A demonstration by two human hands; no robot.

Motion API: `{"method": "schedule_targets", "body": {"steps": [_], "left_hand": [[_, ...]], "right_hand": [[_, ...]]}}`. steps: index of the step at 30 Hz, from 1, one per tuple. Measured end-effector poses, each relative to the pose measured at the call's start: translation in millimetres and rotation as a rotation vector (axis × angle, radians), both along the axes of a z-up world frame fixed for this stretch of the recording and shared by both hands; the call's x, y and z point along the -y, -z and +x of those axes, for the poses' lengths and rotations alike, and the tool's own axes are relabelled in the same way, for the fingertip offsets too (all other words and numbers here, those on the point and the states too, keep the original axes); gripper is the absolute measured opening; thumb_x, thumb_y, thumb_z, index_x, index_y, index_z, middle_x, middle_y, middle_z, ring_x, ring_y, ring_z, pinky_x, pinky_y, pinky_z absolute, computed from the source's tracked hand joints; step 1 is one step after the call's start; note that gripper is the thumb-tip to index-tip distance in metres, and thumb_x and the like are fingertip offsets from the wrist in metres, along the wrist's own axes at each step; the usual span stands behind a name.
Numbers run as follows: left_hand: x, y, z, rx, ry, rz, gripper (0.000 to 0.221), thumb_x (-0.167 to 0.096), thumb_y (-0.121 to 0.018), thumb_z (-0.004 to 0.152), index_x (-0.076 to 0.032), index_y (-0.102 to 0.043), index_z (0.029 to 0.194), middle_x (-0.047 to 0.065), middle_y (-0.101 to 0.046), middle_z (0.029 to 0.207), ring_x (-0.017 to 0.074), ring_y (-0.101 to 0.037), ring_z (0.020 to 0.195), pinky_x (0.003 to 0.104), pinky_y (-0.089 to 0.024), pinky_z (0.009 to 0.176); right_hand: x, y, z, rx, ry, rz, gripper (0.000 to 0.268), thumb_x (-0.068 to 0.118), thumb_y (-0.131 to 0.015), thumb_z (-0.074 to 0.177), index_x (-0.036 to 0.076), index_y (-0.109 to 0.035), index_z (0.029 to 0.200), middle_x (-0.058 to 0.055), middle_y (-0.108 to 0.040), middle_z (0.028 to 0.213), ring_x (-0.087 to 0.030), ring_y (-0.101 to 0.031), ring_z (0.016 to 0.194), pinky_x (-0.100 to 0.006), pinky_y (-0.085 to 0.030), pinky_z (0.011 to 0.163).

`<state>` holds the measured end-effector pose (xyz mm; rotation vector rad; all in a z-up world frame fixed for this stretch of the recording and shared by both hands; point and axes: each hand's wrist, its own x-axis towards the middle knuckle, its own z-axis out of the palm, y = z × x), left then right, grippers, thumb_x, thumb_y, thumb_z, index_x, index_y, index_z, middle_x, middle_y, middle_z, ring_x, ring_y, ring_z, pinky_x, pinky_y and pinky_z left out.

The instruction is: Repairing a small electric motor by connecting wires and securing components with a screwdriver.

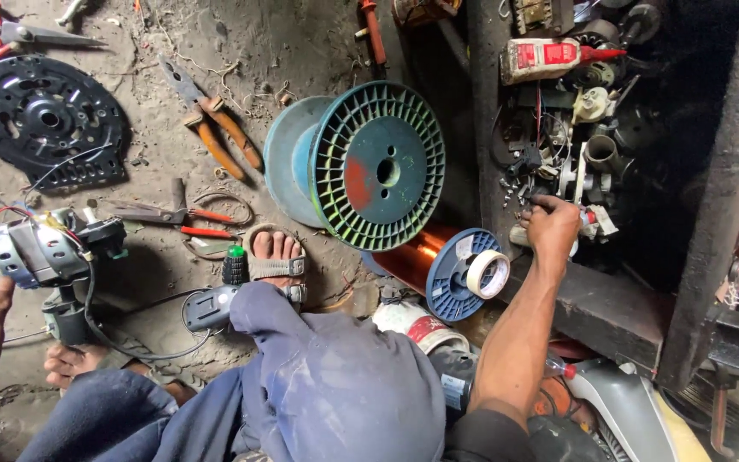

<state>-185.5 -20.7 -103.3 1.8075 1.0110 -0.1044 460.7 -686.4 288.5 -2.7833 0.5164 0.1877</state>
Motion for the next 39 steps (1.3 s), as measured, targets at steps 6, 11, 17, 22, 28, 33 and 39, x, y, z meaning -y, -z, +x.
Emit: {"method": "schedule_targets", "body": {"steps": [6, 11, 17, 22, 28, 33, 39], "left_hand": [[-0.4, 9.6, 6.9, 0.018, -0.060, -0.180, 0.057, -0.031, -0.048, 0.158, 0.023, -0.063, 0.168, 0.031, -0.067, 0.154, 0.0405, -0.063, 0.135, 0.047, -0.048, 0.113], [1.3, 10.0, -3.2, 0.136, 0.175, 0.154, 0.039, -0.008, -0.058, 0.157, 0.028, -0.071, 0.164, 0.034, -0.075, 0.145, 0.0393, -0.070, 0.118, 0.044, -0.055, 0.100], [-0.4, 29.1, -5.0, 0.138, 0.275, 0.352, 0.035, -0.013, -0.060, 0.155, 0.019, -0.074, 0.162, 0.025, -0.075, 0.139, 0.0309, -0.067, 0.112, 0.040, -0.051, 0.099], [15.6, -35.4, 43.6, 0.099, -0.053, -0.022, 0.030, -0.006, -0.060, 0.158, 0.018, -0.069, 0.175, 0.028, -0.074, 0.150, 0.0351, -0.070, 0.123, 0.039, -0.054, 0.096], [22.9, -236.3, 152.7, 0.270, 0.207, 0.623, 0.053, 0.003, -0.100, 0.109, 0.017, -0.085, 0.157, 0.035, -0.077, 0.166, 0.0472, -0.071, 0.137, 0.053, -0.059, 0.108], [29.4, -252.8, 179.2, 0.385, 0.128, 0.466, 0.049, 0.003, -0.091, 0.098, 0.010, -0.079, 0.144, 0.030, -0.073, 0.155, 0.0452, -0.071, 0.135, 0.053, -0.057, 0.117], [33.6, -251.8, 184.1, 0.408, 0.118, 0.483, 0.040, 0.000, -0.088, 0.100, 0.006, -0.081, 0.138, 0.022, -0.076, 0.151, 0.0377, -0.071, 0.131, 0.047, -0.059, 0.111]], "right_hand": [[0.9, 1.0, 13.7, -0.103, -0.048, -0.062, 0.027, -0.012, -0.068, 0.105, -0.011, -0.083, 0.127, -0.019, -0.086, 0.098, -0.022, -0.084, 0.078, -0.032, -0.070, 0.064], [-21.8, -19.5, 17.3, -0.193, -0.008, -0.143, 0.038, -0.014, -0.059, 0.102, -0.009, -0.081, 0.133, -0.020, -0.086, 0.099, -0.023, -0.084, 0.076, -0.032, -0.070, 0.067], [-26.2, -7.9, 29.4, -0.378, -0.045, -0.352, 0.010, -0.010, -0.074, 0.102, -0.005, -0.082, 0.106, -0.019, -0.082, 0.094, -0.027, -0.081, 0.078, -0.040, -0.068, 0.080], [48.7, 41.8, 49.3, -0.327, -0.263, -0.531, 0.023, -0.005, -0.083, 0.082, -0.014, -0.084, 0.102, -0.033, -0.082, 0.097, -0.050, -0.080, 0.085, -0.058, -0.066, 0.083], [130.8, 85.4, 69.8, -0.145, -0.596, -0.631, 0.029, 0.008, -0.085, 0.072, -0.013, -0.083, 0.092, -0.033, -0.077, 0.084, -0.051, -0.070, 0.066, -0.057, -0.062, 0.065], [166.9, 92.9, 84.7, -0.229, -0.557, -0.625, 0.039, 0.024, -0.098, 0.092, -0.013, -0.086, 0.089, -0.029, -0.079, 0.078, -0.046, -0.072, 0.062, -0.055, -0.062, 0.066], [7.0, 18.5, 35.3, -0.349, -0.150, -0.539, 0.037, 0.007, -0.085, 0.102, -0.019, -0.086, 0.127, -0.038, -0.085, 0.116, -0.054, -0.080, 0.095, -0.067, -0.064, 0.083]]}}
